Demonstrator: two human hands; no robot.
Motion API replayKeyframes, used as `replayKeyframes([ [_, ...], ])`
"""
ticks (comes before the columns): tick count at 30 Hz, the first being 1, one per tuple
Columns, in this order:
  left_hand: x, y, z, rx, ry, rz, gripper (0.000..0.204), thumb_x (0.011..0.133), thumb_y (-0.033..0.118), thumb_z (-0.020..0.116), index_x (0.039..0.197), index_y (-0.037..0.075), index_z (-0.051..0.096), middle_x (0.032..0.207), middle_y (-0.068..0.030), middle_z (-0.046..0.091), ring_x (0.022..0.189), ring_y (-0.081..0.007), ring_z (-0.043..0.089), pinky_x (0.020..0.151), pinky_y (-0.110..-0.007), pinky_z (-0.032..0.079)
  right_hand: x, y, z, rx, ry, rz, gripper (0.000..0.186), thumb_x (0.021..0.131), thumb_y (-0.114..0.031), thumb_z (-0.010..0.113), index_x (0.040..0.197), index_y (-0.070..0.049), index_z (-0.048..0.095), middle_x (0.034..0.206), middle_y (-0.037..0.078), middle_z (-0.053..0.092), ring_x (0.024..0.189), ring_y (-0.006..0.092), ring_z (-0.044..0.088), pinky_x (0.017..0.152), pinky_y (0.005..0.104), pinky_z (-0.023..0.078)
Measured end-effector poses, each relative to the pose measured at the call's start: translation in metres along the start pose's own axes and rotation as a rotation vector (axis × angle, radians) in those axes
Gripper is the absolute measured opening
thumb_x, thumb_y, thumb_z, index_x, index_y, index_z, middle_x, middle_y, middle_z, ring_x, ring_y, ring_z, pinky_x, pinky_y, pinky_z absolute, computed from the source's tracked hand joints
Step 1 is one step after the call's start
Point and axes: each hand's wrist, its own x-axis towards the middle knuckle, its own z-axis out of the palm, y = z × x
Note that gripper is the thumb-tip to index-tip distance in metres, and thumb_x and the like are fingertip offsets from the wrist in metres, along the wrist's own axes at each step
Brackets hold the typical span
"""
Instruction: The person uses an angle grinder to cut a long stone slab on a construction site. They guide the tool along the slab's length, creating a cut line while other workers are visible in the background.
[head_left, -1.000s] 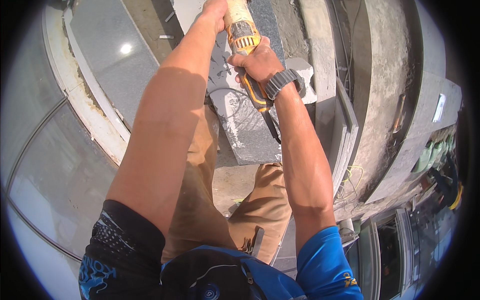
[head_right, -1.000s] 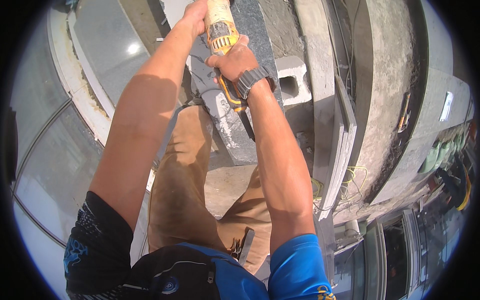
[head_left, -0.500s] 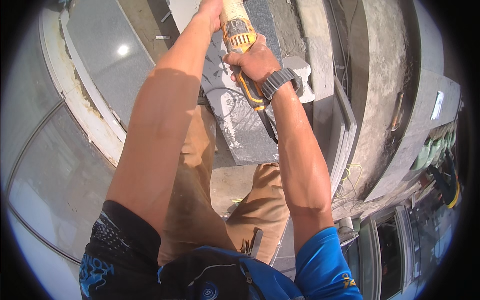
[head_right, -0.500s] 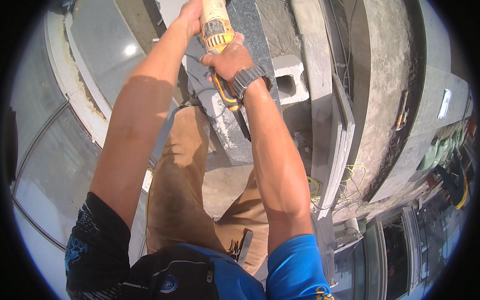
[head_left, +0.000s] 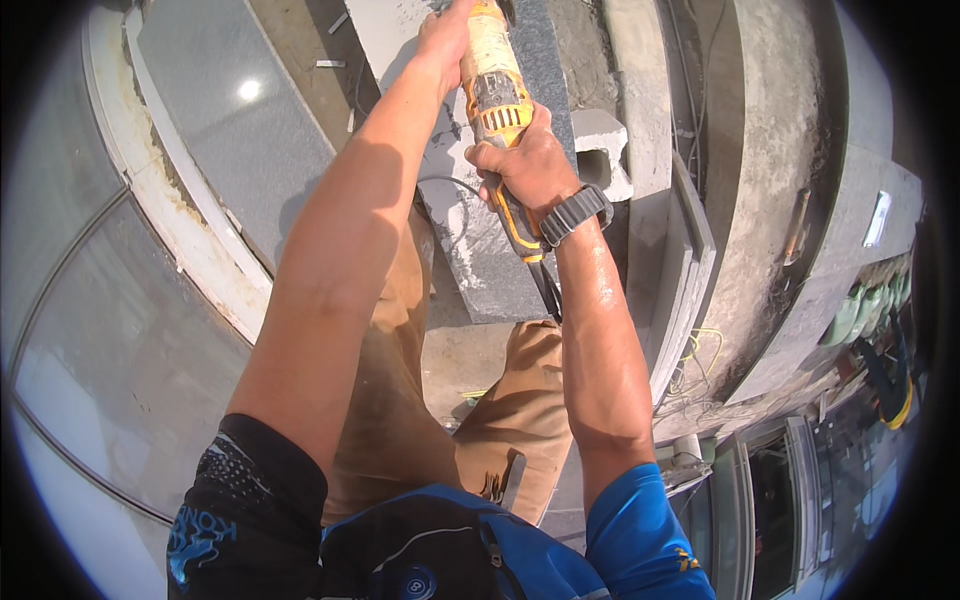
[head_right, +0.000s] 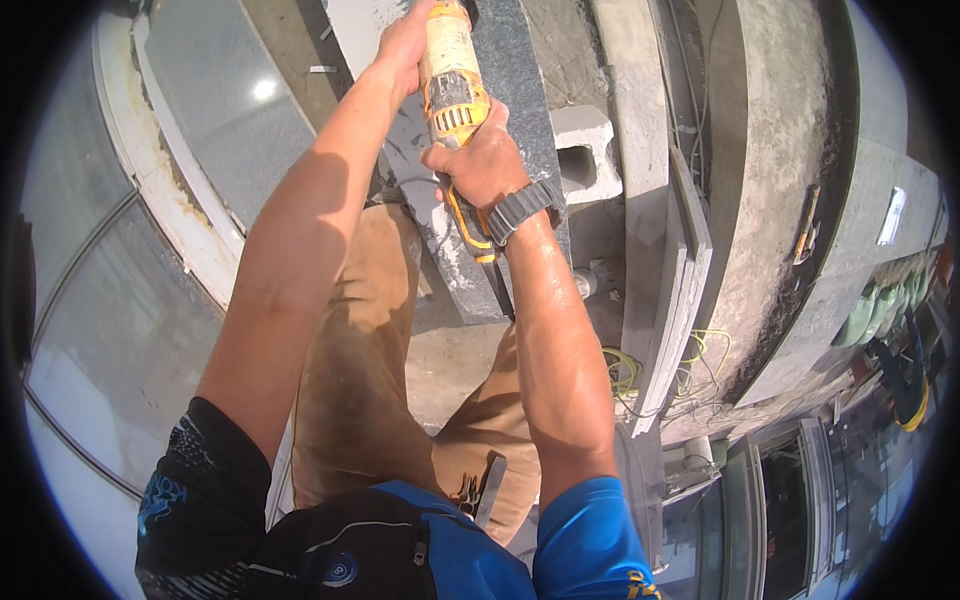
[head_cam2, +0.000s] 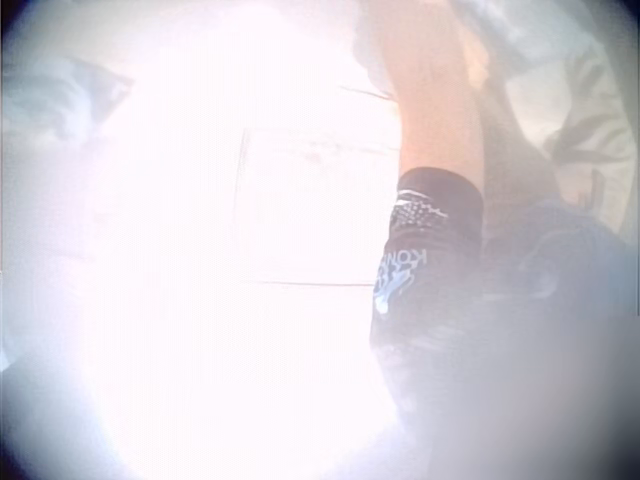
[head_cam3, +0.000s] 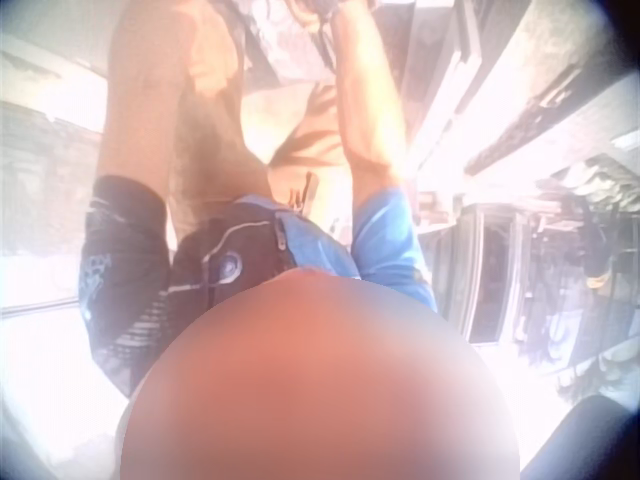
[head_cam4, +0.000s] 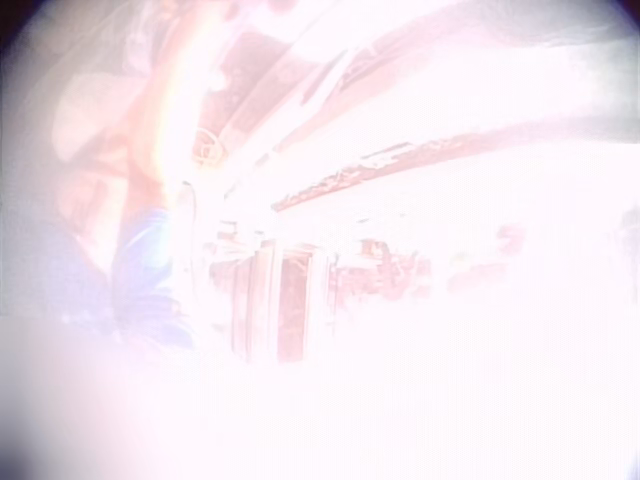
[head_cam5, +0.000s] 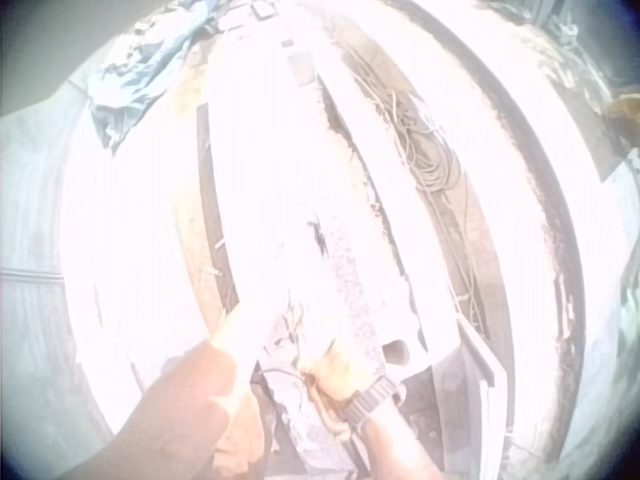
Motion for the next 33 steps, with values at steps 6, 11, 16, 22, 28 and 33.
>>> replayKeyframes([
  [6, 0.007, 0.014, 0.002, 0.007, -0.010, 0.005, 0.061, 0.102, 0.047, 0.061, 0.136, -0.002, 0.048, 0.114, -0.0201, 0.067, 0.092, -0.0325, 0.071, 0.077, -0.050, 0.062, 0.010, -0.014, 0.005, -0.011, 0.003, 0.008, 0.090, 0.079, -0.008, 0.078, 0.143, 0.009, 0.018, 0.089, 0.018, 0.066, 0.051, 0.0187, 0.065, 0.043, 0.0328, 0.054],
  [11, 0.015, 0.026, 0.005, 0.011, -0.017, 0.007, 0.061, 0.102, 0.047, 0.061, 0.137, -0.002, 0.047, 0.113, -0.0201, 0.067, 0.091, -0.0325, 0.071, 0.077, -0.050, 0.062, 0.022, -0.021, 0.006, -0.014, -0.008, 0.013, 0.088, 0.079, -0.008, 0.079, 0.141, 0.008, 0.019, 0.088, 0.017, 0.066, 0.051, 0.0188, 0.064, 0.042, 0.0338, 0.053],
  [16, 0.023, 0.036, 0.005, 0.018, -0.018, 0.010, 0.062, 0.102, 0.046, 0.061, 0.137, -0.002, 0.046, 0.113, -0.0202, 0.068, 0.090, -0.0324, 0.071, 0.076, -0.050, 0.062, 0.029, -0.028, 0.008, -0.010, -0.008, 0.024, 0.085, 0.079, -0.008, 0.080, 0.138, 0.007, 0.021, 0.086, 0.016, 0.066, 0.051, 0.0189, 0.064, 0.041, 0.0336, 0.052],
  [22, 0.032, 0.047, 0.007, 0.031, -0.018, 0.020, 0.062, 0.102, 0.046, 0.061, 0.137, -0.002, 0.046, 0.112, -0.0203, 0.068, 0.089, -0.0324, 0.071, 0.075, -0.050, 0.062, 0.039, -0.039, 0.006, -0.029, -0.020, 0.021, 0.083, 0.080, -0.006, 0.079, 0.136, 0.006, 0.019, 0.086, 0.016, 0.065, 0.052, 0.0190, 0.064, 0.040, 0.0333, 0.052],
  [28, 0.033, 0.046, 0.008, 0.029, -0.023, 0.019, 0.063, 0.102, 0.046, 0.061, 0.138, -0.003, 0.045, 0.112, -0.0204, 0.068, 0.089, -0.0323, 0.071, 0.075, -0.050, 0.062, 0.042, -0.041, 0.004, -0.055, -0.018, 0.032, 0.084, 0.079, -0.007, 0.080, 0.137, 0.006, 0.020, 0.088, 0.017, 0.065, 0.053, 0.0186, 0.065, 0.040, 0.0327, 0.053],
  [33, 0.024, 0.031, 0.006, 0.024, -0.033, 0.011, 0.063, 0.102, 0.046, 0.061, 0.138, -0.003, 0.044, 0.111, -0.0205, 0.068, 0.088, -0.0323, 0.072, 0.074, -0.050, 0.062, 0.030, -0.023, 0.003, -0.078, 0.005, 0.015, 0.089, 0.078, -0.008, 0.081, 0.141, 0.007, 0.021, 0.093, 0.019, 0.066, 0.053, 0.0187, 0.064, 0.042, 0.0328, 0.054],
])
